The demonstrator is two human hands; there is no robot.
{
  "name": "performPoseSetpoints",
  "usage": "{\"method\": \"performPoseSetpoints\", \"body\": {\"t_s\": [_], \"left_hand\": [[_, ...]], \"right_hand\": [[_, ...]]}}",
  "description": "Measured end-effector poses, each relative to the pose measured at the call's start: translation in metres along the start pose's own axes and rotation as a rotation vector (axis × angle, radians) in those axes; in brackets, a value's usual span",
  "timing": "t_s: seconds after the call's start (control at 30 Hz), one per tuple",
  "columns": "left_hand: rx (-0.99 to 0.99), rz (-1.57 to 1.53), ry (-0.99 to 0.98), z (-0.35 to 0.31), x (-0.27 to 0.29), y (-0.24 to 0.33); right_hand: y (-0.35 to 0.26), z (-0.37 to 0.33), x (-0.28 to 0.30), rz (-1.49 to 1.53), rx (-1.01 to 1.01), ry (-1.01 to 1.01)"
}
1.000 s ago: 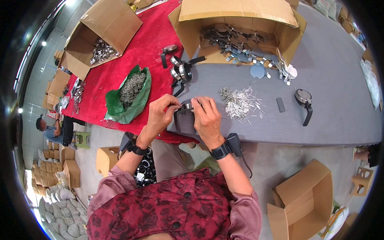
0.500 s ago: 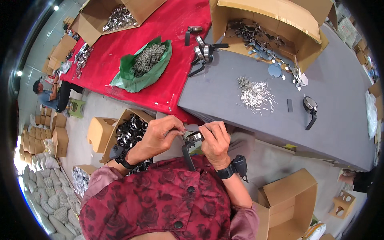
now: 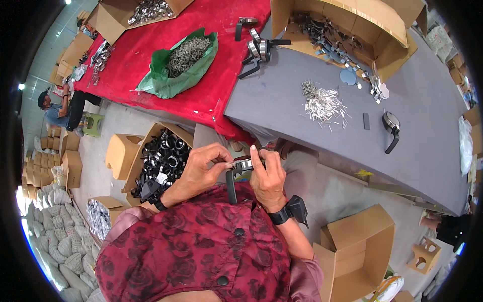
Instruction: The recorder is assembling small metal and plastic ring components by hand, inserting pins and attaching straps.
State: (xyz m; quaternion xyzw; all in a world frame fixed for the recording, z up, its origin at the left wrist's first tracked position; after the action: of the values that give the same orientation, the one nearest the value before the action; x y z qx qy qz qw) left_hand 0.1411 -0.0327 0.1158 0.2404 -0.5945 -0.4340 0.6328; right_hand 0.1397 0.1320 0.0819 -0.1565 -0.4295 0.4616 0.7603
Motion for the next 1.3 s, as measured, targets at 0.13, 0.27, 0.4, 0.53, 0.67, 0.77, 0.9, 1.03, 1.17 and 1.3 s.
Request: {"method": "performPoseSetpoints", "body": {"t_s": [0.13, 0.27, 0.4, 0.53, 0.67, 0.77, 0.9, 1.03, 1.17, 1.3], "left_hand": [[0.015, -0.035, -0.003, -0.004, -0.002, 0.001], [0.039, -0.130, 0.018, -0.008, -0.004, 0.002], [-0.008, -0.119, 0.033, -0.006, -0.003, 0.006], [-0.037, -0.078, 0.037, -0.007, -0.004, 0.006], [-0.040, -0.085, 0.031, -0.007, -0.004, 0.008], [-0.031, -0.100, 0.031, -0.008, -0.004, 0.007], [-0.061, -0.096, 0.035, -0.008, -0.003, 0.008], [-0.062, -0.106, 0.027, -0.007, -0.003, 0.010], [-0.012, -0.156, 0.037, -0.011, -0.007, 0.005], [0.044, -0.190, 0.025, -0.020, -0.011, 0.003]], "right_hand": [[-0.005, -0.006, 0.001, 0.024, 0.022, -0.066], [-0.012, -0.006, 0.007, -0.018, 0.054, -0.080], [-0.013, -0.004, 0.011, -0.032, 0.060, -0.078], [-0.014, -0.006, 0.010, -0.053, 0.079, -0.080], [-0.016, -0.005, 0.013, -0.050, 0.099, -0.062], [-0.017, -0.004, 0.015, -0.058, 0.108, -0.049], [-0.018, -0.003, 0.016, -0.061, 0.109, -0.043], [-0.017, -0.003, 0.016, -0.043, 0.115, -0.032], [-0.017, -0.002, 0.018, -0.041, 0.100, -0.031], [-0.016, -0.008, 0.019, -0.032, 0.087, -0.049]]}}
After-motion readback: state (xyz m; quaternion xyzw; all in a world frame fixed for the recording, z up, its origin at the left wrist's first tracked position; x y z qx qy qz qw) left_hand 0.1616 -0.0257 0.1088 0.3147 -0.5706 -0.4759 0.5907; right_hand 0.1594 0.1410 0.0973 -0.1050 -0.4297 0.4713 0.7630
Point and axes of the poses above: each hand's wrist, its own z-axis towards the middle knuckle, its own x-axis out of the back of the hand, y = z × x, the point moved 9 cm from there along z, towards the middle knuckle, and after that the axes turned 6 degrees about -x, right-handed, at the moved point
